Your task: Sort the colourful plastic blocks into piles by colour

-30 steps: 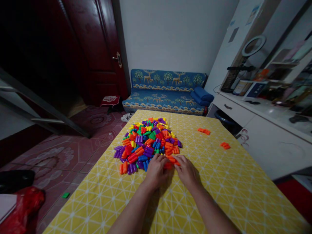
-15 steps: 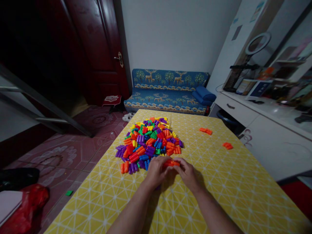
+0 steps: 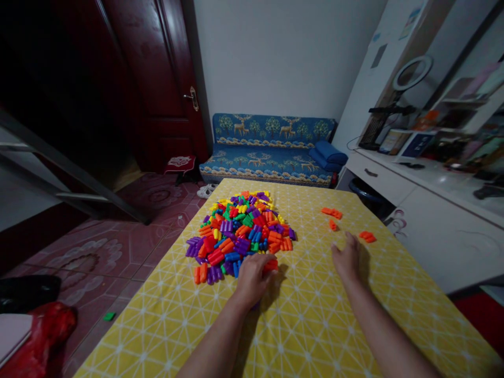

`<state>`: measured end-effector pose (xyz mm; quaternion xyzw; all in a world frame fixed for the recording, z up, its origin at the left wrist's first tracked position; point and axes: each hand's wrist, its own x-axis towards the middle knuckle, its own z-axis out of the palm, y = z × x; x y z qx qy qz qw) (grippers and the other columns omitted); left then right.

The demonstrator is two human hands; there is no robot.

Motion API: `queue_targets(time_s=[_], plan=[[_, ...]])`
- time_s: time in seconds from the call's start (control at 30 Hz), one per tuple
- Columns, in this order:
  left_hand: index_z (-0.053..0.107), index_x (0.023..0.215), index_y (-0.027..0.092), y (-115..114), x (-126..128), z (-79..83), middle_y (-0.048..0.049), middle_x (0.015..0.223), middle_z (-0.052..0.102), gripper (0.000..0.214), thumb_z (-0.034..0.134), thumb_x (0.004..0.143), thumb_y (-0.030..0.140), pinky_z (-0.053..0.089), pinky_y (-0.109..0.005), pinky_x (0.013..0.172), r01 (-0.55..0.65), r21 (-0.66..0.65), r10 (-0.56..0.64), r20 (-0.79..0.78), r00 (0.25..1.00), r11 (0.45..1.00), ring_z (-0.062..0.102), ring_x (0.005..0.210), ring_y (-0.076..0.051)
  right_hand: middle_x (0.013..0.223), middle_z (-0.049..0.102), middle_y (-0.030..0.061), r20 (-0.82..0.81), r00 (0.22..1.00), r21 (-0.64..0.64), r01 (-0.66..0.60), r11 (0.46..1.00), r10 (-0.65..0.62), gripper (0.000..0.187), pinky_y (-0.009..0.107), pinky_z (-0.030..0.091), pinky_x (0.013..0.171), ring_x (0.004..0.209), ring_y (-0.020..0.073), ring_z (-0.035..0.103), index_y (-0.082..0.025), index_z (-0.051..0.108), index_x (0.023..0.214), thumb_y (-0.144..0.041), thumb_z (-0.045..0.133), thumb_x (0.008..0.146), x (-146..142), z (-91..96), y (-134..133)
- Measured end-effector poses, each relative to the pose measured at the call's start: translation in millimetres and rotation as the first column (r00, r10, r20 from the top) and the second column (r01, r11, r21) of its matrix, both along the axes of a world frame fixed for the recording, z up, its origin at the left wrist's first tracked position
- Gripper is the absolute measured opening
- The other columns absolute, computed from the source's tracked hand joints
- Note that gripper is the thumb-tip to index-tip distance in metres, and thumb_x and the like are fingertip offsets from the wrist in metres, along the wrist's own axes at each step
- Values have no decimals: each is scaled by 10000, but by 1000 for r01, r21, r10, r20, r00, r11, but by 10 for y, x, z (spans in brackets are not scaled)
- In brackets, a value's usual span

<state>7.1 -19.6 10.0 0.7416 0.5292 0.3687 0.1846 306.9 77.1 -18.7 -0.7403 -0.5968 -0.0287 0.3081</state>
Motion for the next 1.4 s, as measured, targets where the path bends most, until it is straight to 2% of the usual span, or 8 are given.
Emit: queue_targets(time_s=[0.13,0.33,0.6,0.7,0.77,0.87,1.17,1.4], plan=[[662,1141,249,-4,4,-22,-52,1088,725,319,651,827,303,468,-380,887,-4,5,4,6,1000,1000,649,1008,-243,1567,258,199,233,963,-162,-100,982,137,602,545,264,1114,1442,363,241,-167,465,1396,-516,399,909,-90,-130,-65],[672,1126,241,-4,6,-14,-60,1073,730,299,645,846,340,464,-369,878,-22,8,22,-3,1000,1000,655,1001,-241,1594,169,231,269,963,-388,107,915,2,831,596,186,1122,1472,380,134,-126,304,1507,-692,230,904,-61,-83,327],[654,1158,237,10,-17,-20,-58,1091,723,312,634,854,302,458,-370,872,-16,0,16,-47,999,1000,649,1000,-234,1609,197,151,219,972,-372,4,928,84,733,602,154,1141,1473,307,135,-136,261,1520,-578,314,937,144,71,682],[656,1150,231,21,-21,-15,-60,1102,724,301,632,858,300,462,-377,879,-6,-2,6,-56,998,1000,650,1018,-238,1618,116,191,243,964,-114,140,984,-109,650,634,98,1129,1477,341,41,-114,308,1484,-420,433,924,180,43,605],[656,1148,227,26,-20,-17,-61,1098,725,300,634,857,296,465,-380,877,-5,2,5,-58,998,1000,652,1015,-239,1605,57,261,127,928,-29,357,933,-351,713,681,79,1100,1469,407,5,-71,282,1485,-406,485,889,226,-4,593],[653,1151,228,27,-14,-27,-61,1094,727,302,633,860,304,468,-383,875,-8,13,9,-51,999,1000,653,1010,-240,1559,131,345,-44,836,-145,536,832,-546,822,699,106,1084,1448,474,85,-11,251,1493,-479,489,861,317,-73,676],[669,1134,245,22,-8,-14,-60,1041,729,290,617,872,358,480,-369,832,-28,4,28,-54,998,1000,662,957,-240,1604,69,245,113,977,-233,205,951,-183,858,586,173,1128,1468,431,84,-144,144,1553,-643,388,901,365,-4,1082],[661,1146,251,14,-8,-24,-67,1052,726,308,582,897,413,482,-367,836,-23,-8,22,-54,998,1000,658,966,-241,1636,28,96,314,937,-256,-72,964,154,554,606,152,1115,1463,434,57,-343,318,1504,-506,342,975,472,-33,1417]])
